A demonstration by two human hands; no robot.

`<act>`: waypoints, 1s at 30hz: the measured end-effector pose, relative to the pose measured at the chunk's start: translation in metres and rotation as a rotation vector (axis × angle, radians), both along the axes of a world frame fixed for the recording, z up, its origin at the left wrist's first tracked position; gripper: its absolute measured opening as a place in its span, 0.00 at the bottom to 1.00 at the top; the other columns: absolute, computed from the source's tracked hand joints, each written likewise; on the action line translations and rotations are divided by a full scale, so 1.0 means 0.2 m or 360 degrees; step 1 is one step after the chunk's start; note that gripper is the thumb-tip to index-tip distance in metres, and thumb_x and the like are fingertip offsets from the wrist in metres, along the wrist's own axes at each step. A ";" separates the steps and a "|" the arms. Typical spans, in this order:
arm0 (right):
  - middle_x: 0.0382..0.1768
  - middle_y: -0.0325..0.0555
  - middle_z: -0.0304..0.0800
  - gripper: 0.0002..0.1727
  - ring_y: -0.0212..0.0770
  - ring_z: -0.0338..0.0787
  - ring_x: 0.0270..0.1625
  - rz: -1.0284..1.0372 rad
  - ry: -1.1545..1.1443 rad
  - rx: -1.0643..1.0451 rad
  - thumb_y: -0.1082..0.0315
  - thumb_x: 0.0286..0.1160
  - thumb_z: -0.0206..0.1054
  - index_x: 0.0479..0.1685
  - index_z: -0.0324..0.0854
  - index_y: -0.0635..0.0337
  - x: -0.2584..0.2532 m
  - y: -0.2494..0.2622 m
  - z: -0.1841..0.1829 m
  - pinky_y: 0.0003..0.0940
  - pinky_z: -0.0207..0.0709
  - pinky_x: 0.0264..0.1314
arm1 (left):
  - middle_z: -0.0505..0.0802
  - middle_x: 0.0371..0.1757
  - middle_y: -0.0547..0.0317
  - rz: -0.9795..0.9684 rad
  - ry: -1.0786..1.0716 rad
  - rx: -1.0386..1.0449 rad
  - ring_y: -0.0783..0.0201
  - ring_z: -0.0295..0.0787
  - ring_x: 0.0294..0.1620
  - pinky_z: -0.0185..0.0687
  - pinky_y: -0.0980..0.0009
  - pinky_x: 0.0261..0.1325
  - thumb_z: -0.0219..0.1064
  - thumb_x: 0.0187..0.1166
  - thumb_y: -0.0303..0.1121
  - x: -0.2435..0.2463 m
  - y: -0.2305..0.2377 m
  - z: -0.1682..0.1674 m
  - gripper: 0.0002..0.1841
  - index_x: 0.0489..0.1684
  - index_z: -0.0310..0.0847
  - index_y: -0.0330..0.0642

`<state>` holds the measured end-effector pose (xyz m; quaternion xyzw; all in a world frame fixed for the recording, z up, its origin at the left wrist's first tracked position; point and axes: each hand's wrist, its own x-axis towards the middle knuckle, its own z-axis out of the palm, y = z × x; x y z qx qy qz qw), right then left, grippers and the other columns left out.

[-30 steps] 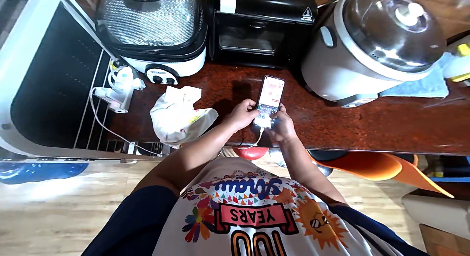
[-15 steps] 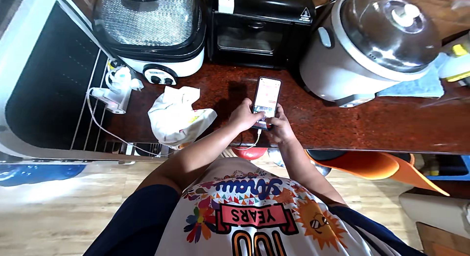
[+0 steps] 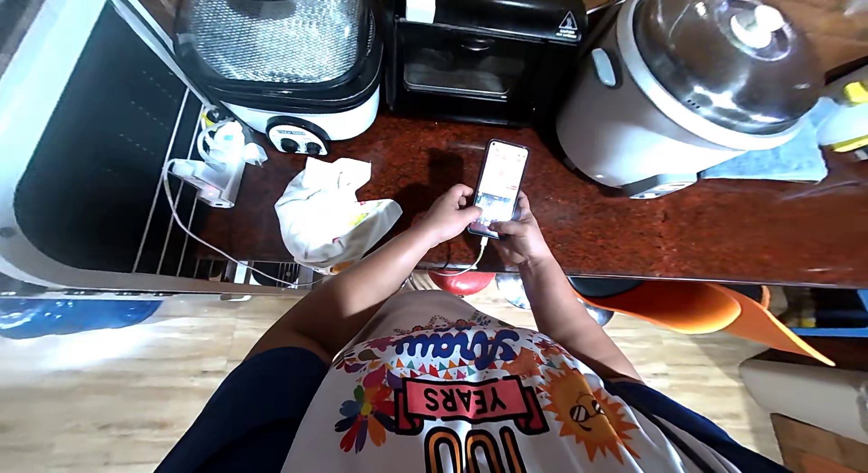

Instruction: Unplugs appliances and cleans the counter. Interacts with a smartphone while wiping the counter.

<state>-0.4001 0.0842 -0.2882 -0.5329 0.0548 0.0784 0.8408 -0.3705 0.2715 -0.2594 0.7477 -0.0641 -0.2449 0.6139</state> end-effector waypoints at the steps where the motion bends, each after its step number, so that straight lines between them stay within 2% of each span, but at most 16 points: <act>1: 0.59 0.50 0.84 0.51 0.46 0.91 0.56 -0.0003 0.0000 -0.0018 0.89 0.41 0.65 0.77 0.52 0.51 0.00 0.01 0.01 0.46 0.89 0.55 | 0.84 0.66 0.36 0.0008 -0.0006 0.0007 0.47 0.85 0.64 0.81 0.49 0.68 0.67 0.83 0.34 0.00 0.00 -0.01 0.27 0.79 0.69 0.34; 6: 0.57 0.47 0.86 0.46 0.44 0.92 0.54 0.0003 0.0004 0.0012 0.88 0.43 0.64 0.73 0.55 0.51 0.00 0.02 0.02 0.44 0.89 0.53 | 0.83 0.68 0.35 0.0031 0.0001 0.0002 0.46 0.83 0.67 0.79 0.49 0.70 0.67 0.83 0.35 0.00 0.01 -0.01 0.27 0.79 0.69 0.33; 9: 0.56 0.46 0.85 0.40 0.42 0.91 0.53 -0.0015 0.0029 -0.0004 0.85 0.50 0.56 0.73 0.56 0.50 -0.01 0.03 0.03 0.43 0.89 0.51 | 0.84 0.67 0.34 0.0037 0.0006 -0.0020 0.46 0.83 0.66 0.79 0.49 0.70 0.67 0.84 0.34 -0.01 0.02 -0.01 0.26 0.79 0.69 0.34; 12: 0.56 0.45 0.85 0.36 0.42 0.91 0.53 -0.0025 0.0041 0.0022 0.82 0.56 0.51 0.72 0.57 0.49 -0.01 0.04 0.04 0.43 0.89 0.51 | 0.85 0.63 0.36 0.0030 -0.0009 -0.0026 0.48 0.84 0.62 0.80 0.50 0.67 0.66 0.83 0.32 -0.01 0.02 -0.02 0.26 0.78 0.70 0.33; 18: 0.59 0.47 0.84 0.35 0.44 0.91 0.56 -0.0025 0.0040 0.0083 0.82 0.55 0.50 0.71 0.58 0.49 -0.01 0.04 0.03 0.45 0.88 0.52 | 0.86 0.60 0.37 0.0108 -0.0037 0.0058 0.48 0.87 0.57 0.83 0.49 0.63 0.73 0.79 0.35 -0.02 0.00 -0.02 0.28 0.75 0.70 0.33; 21: 0.58 0.48 0.84 0.35 0.44 0.91 0.55 -0.0024 0.0030 0.0092 0.81 0.56 0.49 0.71 0.59 0.50 -0.01 0.05 0.03 0.45 0.88 0.52 | 0.86 0.54 0.40 0.0138 -0.0068 0.0064 0.50 0.88 0.52 0.85 0.51 0.59 0.75 0.78 0.33 -0.03 -0.02 -0.02 0.26 0.71 0.71 0.32; 27: 0.56 0.46 0.85 0.29 0.42 0.91 0.53 -0.0056 0.0093 0.0072 0.76 0.68 0.49 0.73 0.58 0.48 0.00 0.04 0.04 0.43 0.88 0.50 | 0.86 0.54 0.40 0.0102 -0.0084 0.0069 0.51 0.87 0.52 0.85 0.53 0.59 0.76 0.76 0.32 -0.03 -0.02 -0.02 0.28 0.73 0.70 0.33; 30: 0.56 0.46 0.85 0.28 0.42 0.91 0.52 -0.0068 0.0115 0.0044 0.74 0.72 0.49 0.74 0.57 0.47 0.01 0.03 0.03 0.43 0.88 0.49 | 0.85 0.58 0.38 0.0077 -0.0107 0.0045 0.50 0.86 0.56 0.83 0.52 0.62 0.77 0.75 0.32 -0.03 -0.02 -0.04 0.30 0.76 0.70 0.34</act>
